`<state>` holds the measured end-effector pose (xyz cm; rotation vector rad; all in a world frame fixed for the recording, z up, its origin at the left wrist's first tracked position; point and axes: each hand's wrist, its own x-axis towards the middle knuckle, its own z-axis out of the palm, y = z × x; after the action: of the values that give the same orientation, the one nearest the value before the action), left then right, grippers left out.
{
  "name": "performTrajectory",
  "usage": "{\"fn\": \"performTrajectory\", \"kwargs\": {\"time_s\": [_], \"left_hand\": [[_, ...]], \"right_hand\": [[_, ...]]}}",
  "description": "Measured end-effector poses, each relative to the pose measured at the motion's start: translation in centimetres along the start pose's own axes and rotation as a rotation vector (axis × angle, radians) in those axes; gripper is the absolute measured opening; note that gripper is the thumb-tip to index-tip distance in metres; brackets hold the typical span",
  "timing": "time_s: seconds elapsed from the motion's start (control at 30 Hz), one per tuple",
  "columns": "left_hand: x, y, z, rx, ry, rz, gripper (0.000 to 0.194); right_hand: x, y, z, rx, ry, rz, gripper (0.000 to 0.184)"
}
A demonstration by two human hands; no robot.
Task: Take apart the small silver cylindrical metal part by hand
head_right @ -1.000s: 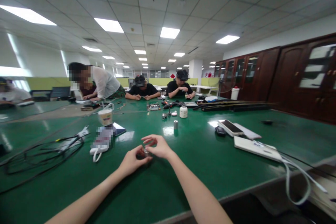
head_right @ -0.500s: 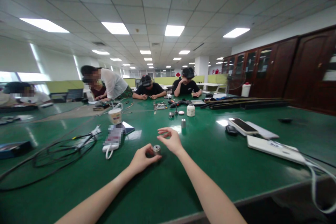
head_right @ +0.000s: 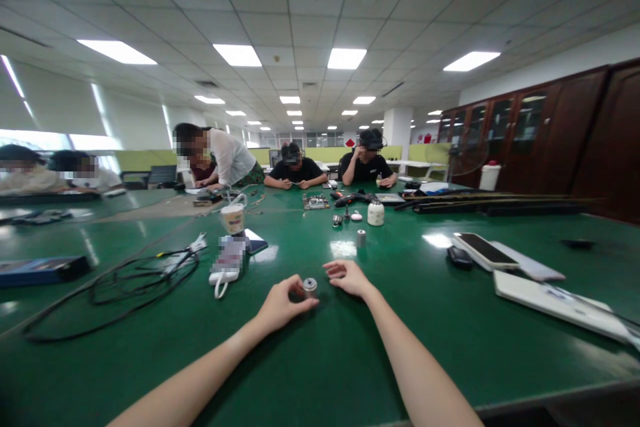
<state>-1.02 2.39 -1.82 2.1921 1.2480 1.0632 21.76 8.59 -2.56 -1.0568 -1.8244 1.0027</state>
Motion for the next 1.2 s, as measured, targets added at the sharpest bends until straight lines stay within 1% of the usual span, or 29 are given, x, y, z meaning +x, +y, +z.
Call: {"fn": "performTrajectory", "kwargs": {"time_s": [0.07, 0.13, 0.17, 0.23, 0.27, 0.4, 0.5, 0.6, 0.83, 0.97, 1.07, 1.13, 1.2], "left_hand": [[0.0, -0.1, 0.1, 0.008, 0.002, -0.001, 0.030], [0.1, -0.3, 0.2, 0.012, 0.006, 0.001, 0.030], [0.1, -0.3, 0.2, 0.012, 0.007, 0.002, 0.030], [0.2, -0.4, 0.3, 0.010, 0.006, 0.006, 0.030], [0.2, -0.4, 0.3, 0.008, 0.003, 0.009, 0.030], [0.3, -0.4, 0.2, 0.008, -0.009, 0.020, 0.031], [0.3, -0.4, 0.2, 0.011, -0.016, 0.025, 0.032], [0.2, -0.4, 0.2, 0.012, -0.018, 0.029, 0.031], [0.2, -0.5, 0.2, 0.017, -0.008, 0.026, 0.032], [0.2, -0.3, 0.1, 0.017, -0.002, 0.020, 0.031], [0.1, -0.2, 0.0, 0.015, 0.000, 0.015, 0.031], [0.1, -0.2, 0.0, 0.015, -0.003, 0.014, 0.032], [0.1, -0.2, 0.1, 0.016, -0.004, 0.013, 0.032]], "right_hand": [[0.0, -0.9, 0.1, 0.014, 0.042, -0.036, 0.023], [0.0, -2.3, 0.6, 0.043, 0.093, -0.095, 0.025], [-0.1, -3.1, 0.9, 0.063, 0.112, -0.128, 0.030], [-0.4, -4.6, 1.9, 0.100, 0.127, -0.184, 0.044], [-0.7, -5.3, 2.4, 0.112, 0.119, -0.203, 0.047], [-1.5, -6.9, 4.3, 0.111, 0.075, -0.228, 0.039], [-1.8, -7.1, 4.7, 0.097, 0.079, -0.230, 0.035], [-1.8, -7.1, 4.6, 0.084, 0.096, -0.227, 0.036], [-1.8, -7.1, 4.4, 0.054, 0.091, -0.226, 0.037], [-1.3, -6.8, 3.4, 0.034, 0.184, -0.210, 0.035], [-1.1, -6.7, 2.6, 0.041, 0.239, -0.226, 0.036], [-1.2, -6.8, 2.6, 0.053, 0.212, -0.249, 0.040], [-1.5, -6.9, 3.0, 0.058, 0.139, -0.265, 0.045]]}}
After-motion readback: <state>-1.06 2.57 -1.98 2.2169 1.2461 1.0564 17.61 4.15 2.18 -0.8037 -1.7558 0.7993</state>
